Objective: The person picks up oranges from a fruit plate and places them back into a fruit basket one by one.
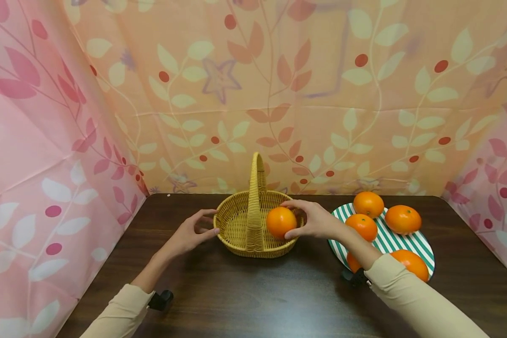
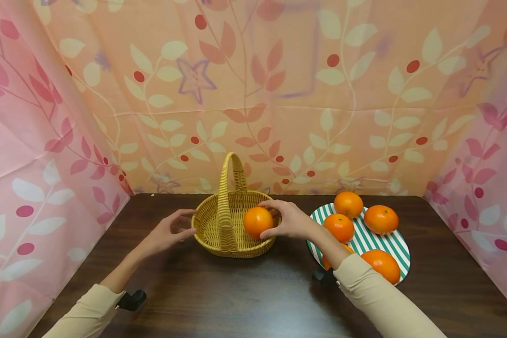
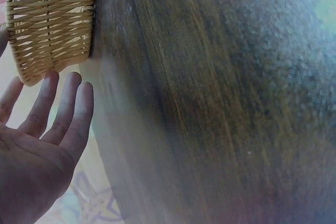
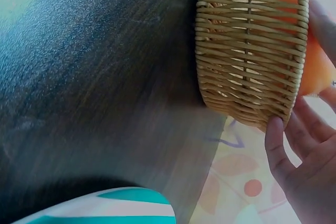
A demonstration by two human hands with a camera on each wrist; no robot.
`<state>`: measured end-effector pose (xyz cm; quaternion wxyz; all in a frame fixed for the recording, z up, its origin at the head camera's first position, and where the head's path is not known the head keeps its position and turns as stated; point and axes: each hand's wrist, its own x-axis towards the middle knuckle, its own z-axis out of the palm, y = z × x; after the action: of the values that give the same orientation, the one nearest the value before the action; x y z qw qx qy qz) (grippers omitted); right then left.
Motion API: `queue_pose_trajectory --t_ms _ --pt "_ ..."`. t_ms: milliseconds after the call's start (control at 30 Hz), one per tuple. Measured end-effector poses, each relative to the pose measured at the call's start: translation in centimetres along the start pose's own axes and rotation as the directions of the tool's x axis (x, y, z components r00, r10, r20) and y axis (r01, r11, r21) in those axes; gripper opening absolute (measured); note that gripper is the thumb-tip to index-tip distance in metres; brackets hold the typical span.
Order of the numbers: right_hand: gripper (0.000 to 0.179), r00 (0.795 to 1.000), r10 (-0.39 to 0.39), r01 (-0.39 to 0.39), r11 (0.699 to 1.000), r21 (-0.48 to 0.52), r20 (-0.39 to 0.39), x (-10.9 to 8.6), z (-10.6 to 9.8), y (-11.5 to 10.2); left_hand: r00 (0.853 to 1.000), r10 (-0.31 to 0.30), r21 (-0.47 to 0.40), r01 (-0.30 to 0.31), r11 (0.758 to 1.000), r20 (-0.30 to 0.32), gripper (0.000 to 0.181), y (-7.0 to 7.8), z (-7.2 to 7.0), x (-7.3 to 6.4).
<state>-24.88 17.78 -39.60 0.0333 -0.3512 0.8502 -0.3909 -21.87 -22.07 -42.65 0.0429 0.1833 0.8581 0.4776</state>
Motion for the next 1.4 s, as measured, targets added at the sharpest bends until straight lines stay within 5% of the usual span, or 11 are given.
queue_pose_trajectory --t_ms 400,900,1400 --pt "0.022 0.992 0.012 0.001 0.995 0.101 -0.123 -1.7 -3.2 -0.5 1.000 -0.003 -0.020 0.003 1.000 0.004 0.058 -0.2 0.0 0.1" --pt "0.016 0.974 0.058 -0.057 0.998 0.012 -0.218 -6.7 -9.1 0.9 1.000 0.017 -0.043 -0.016 0.999 0.014 0.057 -0.2 -0.1 0.1" --pt "0.020 0.963 0.120 -0.146 0.984 -0.097 -0.240 -11.3 -11.4 2.2 1.000 0.000 -0.050 0.001 0.999 0.024 0.057 -0.2 0.0 0.1"
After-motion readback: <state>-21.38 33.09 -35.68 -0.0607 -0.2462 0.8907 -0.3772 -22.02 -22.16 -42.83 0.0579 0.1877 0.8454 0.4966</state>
